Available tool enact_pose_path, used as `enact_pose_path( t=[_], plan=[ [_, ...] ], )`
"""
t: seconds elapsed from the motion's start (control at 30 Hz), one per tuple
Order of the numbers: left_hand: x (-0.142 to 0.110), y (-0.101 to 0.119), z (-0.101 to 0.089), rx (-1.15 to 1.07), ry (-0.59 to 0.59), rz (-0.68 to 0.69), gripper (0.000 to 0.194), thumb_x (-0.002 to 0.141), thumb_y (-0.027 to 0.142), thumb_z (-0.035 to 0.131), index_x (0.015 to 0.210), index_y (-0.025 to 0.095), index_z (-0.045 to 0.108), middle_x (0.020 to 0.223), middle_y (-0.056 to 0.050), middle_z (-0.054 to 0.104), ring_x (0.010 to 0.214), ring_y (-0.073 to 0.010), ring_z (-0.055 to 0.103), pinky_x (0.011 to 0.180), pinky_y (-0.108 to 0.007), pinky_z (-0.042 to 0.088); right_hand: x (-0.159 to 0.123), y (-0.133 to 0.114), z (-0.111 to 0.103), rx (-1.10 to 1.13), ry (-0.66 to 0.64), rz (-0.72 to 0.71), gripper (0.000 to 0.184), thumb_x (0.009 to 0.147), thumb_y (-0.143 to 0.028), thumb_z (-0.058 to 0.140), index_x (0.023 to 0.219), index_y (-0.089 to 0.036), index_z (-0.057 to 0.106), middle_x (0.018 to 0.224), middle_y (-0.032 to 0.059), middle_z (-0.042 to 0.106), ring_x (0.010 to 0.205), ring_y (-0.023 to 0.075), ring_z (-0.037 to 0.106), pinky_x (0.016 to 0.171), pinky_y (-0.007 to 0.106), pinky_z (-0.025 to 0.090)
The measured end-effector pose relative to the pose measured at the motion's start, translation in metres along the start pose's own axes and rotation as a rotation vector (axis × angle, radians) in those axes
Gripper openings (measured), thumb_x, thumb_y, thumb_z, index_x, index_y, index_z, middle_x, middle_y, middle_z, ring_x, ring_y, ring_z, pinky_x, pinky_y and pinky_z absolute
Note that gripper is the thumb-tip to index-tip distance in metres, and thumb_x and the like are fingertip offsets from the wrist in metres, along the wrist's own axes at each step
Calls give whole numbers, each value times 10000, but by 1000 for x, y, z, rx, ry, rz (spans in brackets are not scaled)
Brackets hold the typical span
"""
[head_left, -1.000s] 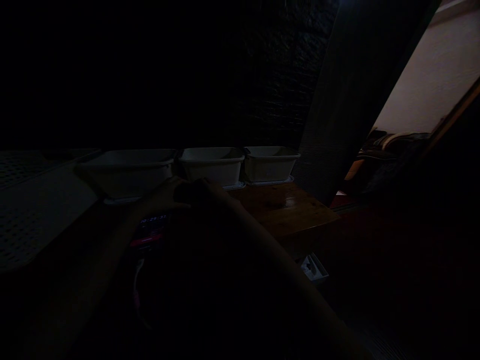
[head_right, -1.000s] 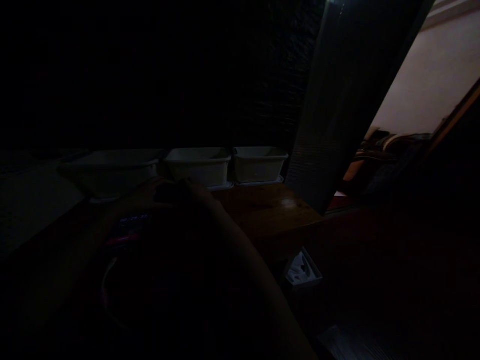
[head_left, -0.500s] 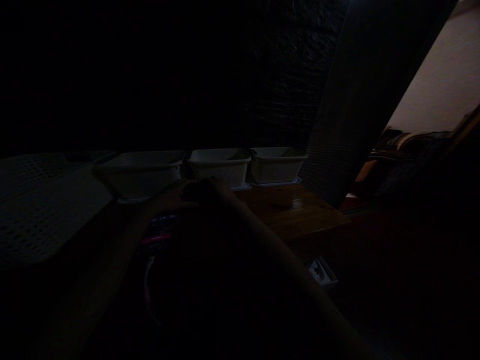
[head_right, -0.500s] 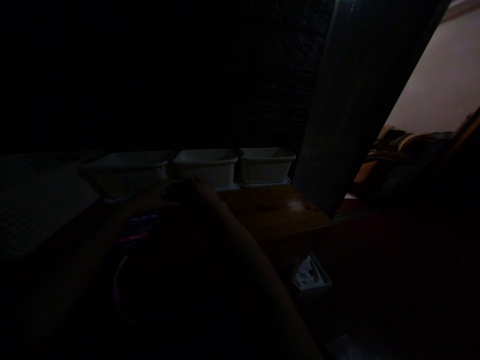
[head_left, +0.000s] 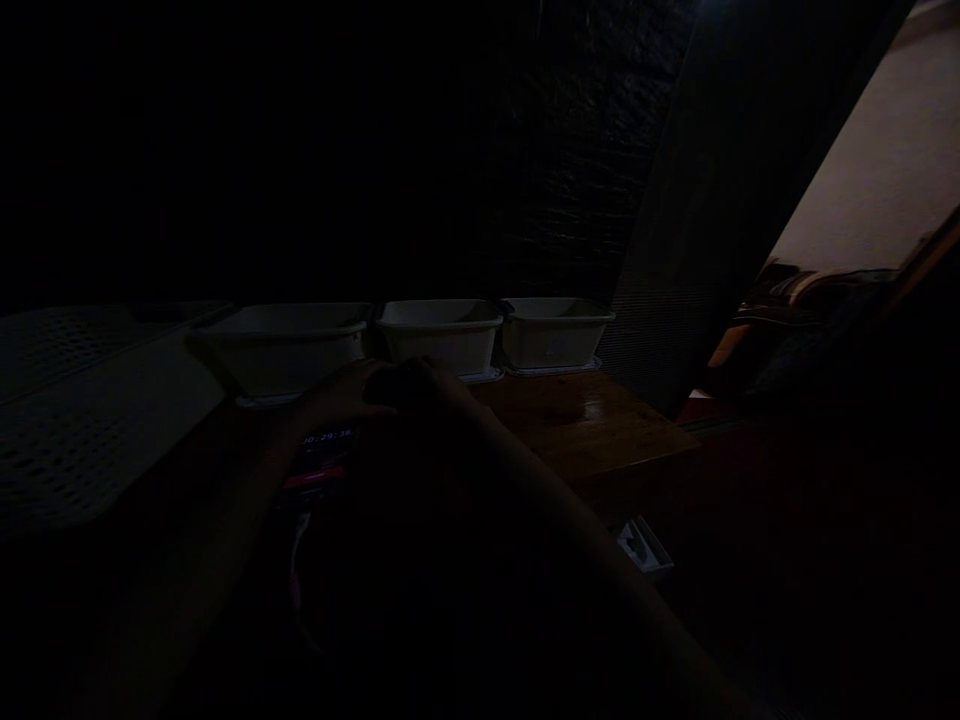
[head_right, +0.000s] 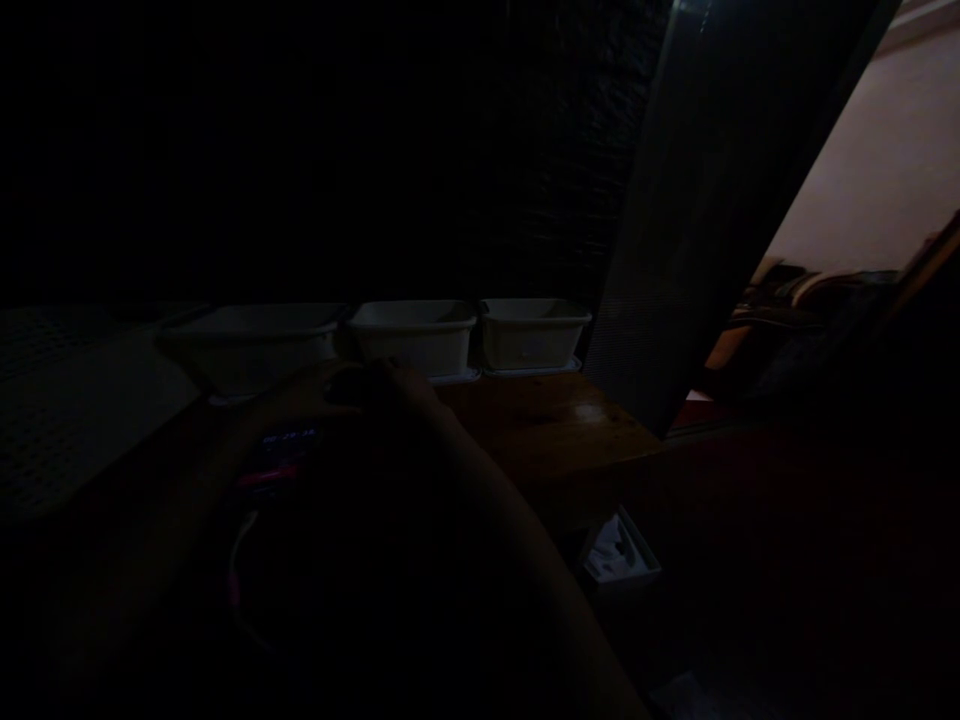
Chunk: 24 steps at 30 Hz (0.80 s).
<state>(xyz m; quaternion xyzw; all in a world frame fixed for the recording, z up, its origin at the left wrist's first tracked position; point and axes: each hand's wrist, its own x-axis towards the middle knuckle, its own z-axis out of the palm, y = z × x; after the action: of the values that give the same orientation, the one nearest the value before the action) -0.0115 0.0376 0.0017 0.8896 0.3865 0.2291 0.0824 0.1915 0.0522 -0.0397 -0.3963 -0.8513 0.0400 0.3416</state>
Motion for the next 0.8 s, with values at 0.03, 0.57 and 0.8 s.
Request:
enact_pose_path(
  t=[0.03, 0.57, 0.8],
  plan=[
    [0, 0, 0, 3, 4, -2, 655, 607, 513, 671, 1179, 232, 520, 1193, -91, 565, 1052, -273, 553, 867, -396, 438, 0, 1, 0, -1, -1, -9, 538, 724, -296, 654, 1209, -181, 452, 1142, 98, 509, 973, 177, 496, 812, 292, 417],
    [-1, 3, -2, 17, -9, -26, 655, 600, 537, 659, 1173, 249, 525, 1188, -65, 575, 1051, -268, 560, 860, -356, 446, 4, 8, 5, 22, -19, -12, 526, 739, -292, 633, 1218, -173, 452, 1155, 118, 517, 987, 193, 522, 811, 295, 422],
    [0, -4, 0, 6, 0, -4, 677, 619, 515, 655, 1215, 234, 501, 1216, -82, 556, 1066, -269, 549, 877, -368, 432, 0, -3, -3, 9, -23, 7, 541, 731, -308, 637, 1218, -177, 440, 1155, 101, 504, 978, 181, 502, 817, 293, 418]
  ],
)
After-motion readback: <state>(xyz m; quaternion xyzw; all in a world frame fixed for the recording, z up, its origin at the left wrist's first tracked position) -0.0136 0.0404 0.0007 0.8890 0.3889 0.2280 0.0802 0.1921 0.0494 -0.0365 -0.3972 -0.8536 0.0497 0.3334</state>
